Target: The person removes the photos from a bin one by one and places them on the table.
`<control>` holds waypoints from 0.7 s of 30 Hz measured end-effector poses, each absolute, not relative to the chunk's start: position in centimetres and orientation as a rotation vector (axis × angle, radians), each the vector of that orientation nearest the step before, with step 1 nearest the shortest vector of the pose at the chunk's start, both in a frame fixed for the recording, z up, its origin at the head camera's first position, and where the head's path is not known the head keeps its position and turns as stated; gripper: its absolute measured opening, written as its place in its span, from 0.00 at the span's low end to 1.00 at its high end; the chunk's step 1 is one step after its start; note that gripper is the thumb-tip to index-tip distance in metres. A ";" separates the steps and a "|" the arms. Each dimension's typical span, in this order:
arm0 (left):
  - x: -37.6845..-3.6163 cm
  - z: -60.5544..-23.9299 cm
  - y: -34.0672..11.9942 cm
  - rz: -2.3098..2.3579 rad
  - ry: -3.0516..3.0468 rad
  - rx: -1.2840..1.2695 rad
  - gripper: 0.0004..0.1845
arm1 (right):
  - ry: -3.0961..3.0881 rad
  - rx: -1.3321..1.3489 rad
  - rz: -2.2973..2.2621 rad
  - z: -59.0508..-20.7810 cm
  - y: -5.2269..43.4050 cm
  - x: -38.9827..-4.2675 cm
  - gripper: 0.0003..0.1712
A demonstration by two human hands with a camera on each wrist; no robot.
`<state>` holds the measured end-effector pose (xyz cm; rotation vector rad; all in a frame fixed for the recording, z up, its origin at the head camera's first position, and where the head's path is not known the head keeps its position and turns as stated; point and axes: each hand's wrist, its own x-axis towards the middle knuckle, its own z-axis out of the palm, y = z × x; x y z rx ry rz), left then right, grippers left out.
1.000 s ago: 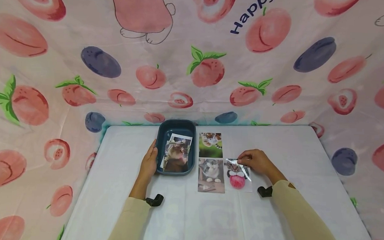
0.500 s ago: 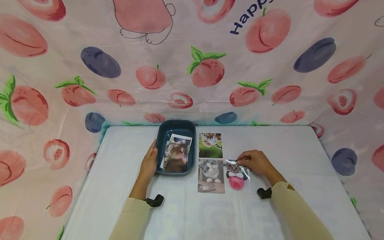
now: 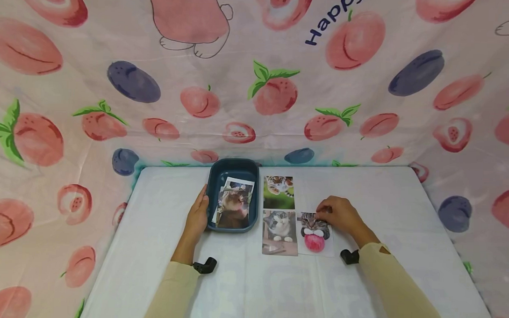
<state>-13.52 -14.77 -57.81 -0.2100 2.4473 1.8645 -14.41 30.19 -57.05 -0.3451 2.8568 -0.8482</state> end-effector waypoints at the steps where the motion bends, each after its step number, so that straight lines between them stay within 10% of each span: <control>1: -13.5 -57.8 -14.8 1.864 2.447 -0.210 0.28 | 2.868 -0.345 -0.846 -56.9 30.1 -14.5 0.06; 21: -13.6 -57.9 -14.8 1.838 2.460 -0.223 0.28 | 2.641 -0.605 -1.195 -49.2 17.7 -20.2 0.15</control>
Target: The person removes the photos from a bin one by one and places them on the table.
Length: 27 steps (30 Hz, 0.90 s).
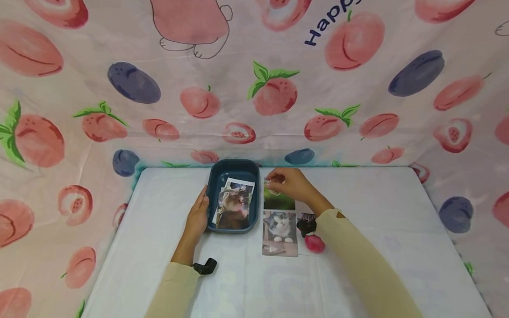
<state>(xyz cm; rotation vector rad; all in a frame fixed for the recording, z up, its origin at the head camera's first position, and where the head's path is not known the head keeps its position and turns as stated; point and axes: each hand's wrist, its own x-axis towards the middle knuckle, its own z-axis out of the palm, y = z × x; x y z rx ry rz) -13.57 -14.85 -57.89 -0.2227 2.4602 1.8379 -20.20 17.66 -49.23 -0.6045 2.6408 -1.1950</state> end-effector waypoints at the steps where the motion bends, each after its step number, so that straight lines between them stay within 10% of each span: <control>1: -13.5 -57.9 -14.8 1.840 2.458 -0.222 0.28 | 2.608 -0.602 -1.204 -48.9 16.8 -20.5 0.16; 27: -13.5 -57.9 -14.9 1.835 2.450 -0.218 0.29 | 2.465 -0.837 -0.746 -50.1 4.6 -24.9 0.17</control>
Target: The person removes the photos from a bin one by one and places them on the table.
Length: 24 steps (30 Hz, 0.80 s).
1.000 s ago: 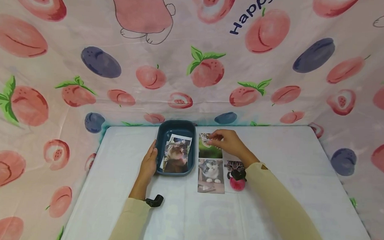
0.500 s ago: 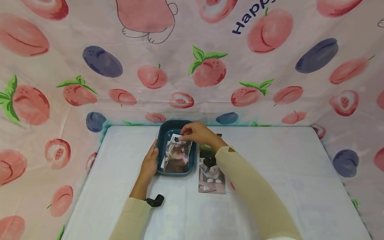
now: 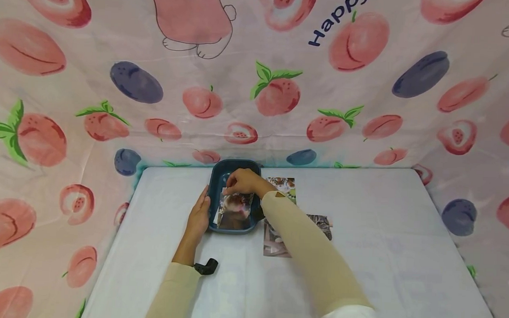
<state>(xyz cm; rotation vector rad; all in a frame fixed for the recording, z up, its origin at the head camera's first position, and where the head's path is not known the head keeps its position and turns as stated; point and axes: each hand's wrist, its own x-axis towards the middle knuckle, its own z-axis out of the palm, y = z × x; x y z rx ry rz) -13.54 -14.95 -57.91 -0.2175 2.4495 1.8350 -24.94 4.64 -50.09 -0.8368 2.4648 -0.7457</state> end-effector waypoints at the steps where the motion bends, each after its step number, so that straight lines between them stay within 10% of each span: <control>1: -13.5 -57.9 -15.0 1.835 2.448 -0.219 0.29 | 2.469 -0.824 -0.735 -50.2 4.5 -24.9 0.17; 24: -13.5 -57.8 -15.0 1.853 2.441 -0.217 0.29 | 2.523 -0.666 -0.561 -51.5 3.2 -25.2 0.14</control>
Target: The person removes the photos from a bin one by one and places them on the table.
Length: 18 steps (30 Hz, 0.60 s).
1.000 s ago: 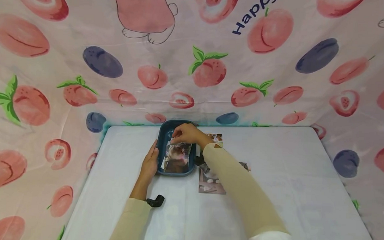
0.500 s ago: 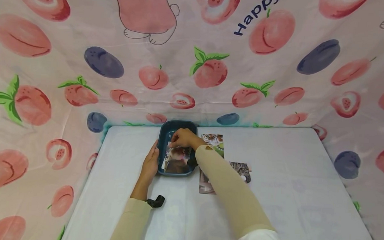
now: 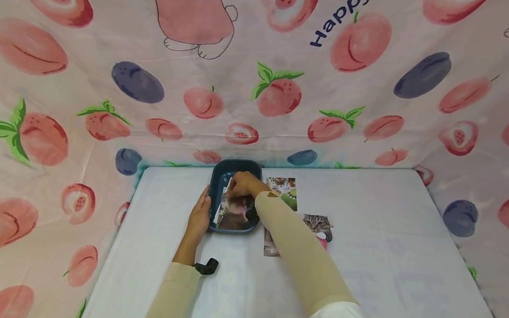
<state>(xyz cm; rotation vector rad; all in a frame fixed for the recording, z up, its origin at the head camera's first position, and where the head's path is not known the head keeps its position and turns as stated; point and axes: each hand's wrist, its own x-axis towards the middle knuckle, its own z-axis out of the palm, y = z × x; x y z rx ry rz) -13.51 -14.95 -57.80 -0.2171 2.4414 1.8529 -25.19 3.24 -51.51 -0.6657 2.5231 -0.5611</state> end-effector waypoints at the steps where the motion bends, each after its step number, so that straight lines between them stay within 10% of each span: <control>1: -13.5 -57.8 -15.0 1.854 2.440 -0.217 0.29 | 2.524 -0.662 -0.562 -51.5 3.2 -25.2 0.14; 18: -13.5 -57.8 -15.0 1.854 2.466 -0.206 0.28 | 2.359 -0.891 -0.665 -49.9 4.5 -24.6 0.16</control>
